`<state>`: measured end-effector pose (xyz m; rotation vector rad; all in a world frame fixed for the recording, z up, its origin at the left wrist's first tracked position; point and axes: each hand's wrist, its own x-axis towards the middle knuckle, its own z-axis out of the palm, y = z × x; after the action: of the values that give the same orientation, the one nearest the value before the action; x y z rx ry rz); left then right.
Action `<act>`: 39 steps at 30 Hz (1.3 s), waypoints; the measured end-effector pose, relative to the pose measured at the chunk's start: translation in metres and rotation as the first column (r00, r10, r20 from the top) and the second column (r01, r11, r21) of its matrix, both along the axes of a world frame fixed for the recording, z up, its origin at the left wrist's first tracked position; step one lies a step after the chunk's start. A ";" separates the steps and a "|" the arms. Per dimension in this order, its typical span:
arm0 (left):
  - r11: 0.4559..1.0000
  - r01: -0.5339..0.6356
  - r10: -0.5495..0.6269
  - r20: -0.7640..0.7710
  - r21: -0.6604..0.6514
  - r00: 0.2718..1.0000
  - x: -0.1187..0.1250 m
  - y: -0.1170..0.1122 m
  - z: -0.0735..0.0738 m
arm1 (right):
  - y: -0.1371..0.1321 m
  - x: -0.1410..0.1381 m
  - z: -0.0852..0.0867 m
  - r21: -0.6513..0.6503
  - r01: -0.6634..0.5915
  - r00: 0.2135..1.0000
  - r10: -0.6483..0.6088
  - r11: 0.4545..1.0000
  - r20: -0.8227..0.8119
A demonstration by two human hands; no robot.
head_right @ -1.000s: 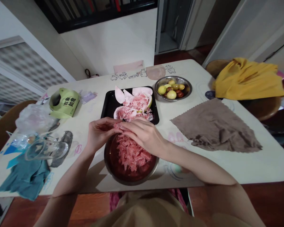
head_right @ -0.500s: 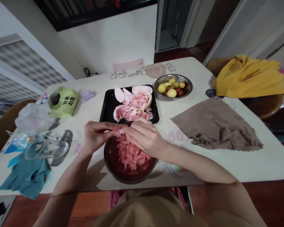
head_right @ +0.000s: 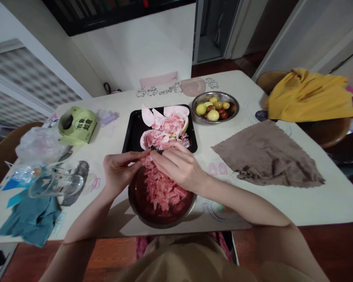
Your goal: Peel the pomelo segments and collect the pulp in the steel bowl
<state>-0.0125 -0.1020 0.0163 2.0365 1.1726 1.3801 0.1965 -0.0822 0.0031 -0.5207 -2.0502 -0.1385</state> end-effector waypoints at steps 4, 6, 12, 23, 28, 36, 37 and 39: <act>0.986 0.042 -0.030 -0.074 0.159 0.997 0.003 -0.005 -0.002 | -0.003 0.000 0.001 0.014 -0.005 0.999 0.005 1.000 0.032; 0.972 0.062 -0.045 -0.082 0.228 0.996 0.004 -0.005 -0.005 | -0.004 0.000 0.003 -0.014 -0.019 1.000 0.019 1.000 0.001; 0.946 0.082 -0.055 -0.097 0.313 0.994 0.002 -0.002 -0.014 | -0.003 -0.003 0.003 -0.159 -0.106 0.985 0.081 0.982 -0.152; 0.933 -0.001 0.026 -0.065 0.359 0.998 0.001 0.005 -0.014 | 0.009 -0.001 0.003 -0.024 -0.031 0.994 0.028 0.999 -0.101; 0.947 -0.012 0.040 -0.081 0.322 0.996 0.004 -0.001 -0.006 | 0.004 0.008 0.010 0.214 0.099 0.995 -0.104 0.972 0.009; 0.944 0.037 0.023 -0.179 0.328 0.983 0.000 -0.010 -0.006 | -0.006 0.016 0.011 0.186 0.003 0.985 -0.035 0.983 0.171; 0.935 0.075 0.002 -0.217 0.348 0.976 -0.002 -0.012 -0.006 | -0.010 0.015 0.009 0.157 0.006 0.988 -0.030 0.988 0.154; 0.914 0.163 -0.056 -0.283 0.371 0.958 -0.006 -0.016 -0.003 | -0.018 0.015 0.007 0.048 -0.001 0.992 -0.005 0.999 0.128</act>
<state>-0.0187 -0.1180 0.0131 2.5961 0.9134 1.4037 0.2113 -0.1001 0.0103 -0.4951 -2.1656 -0.2269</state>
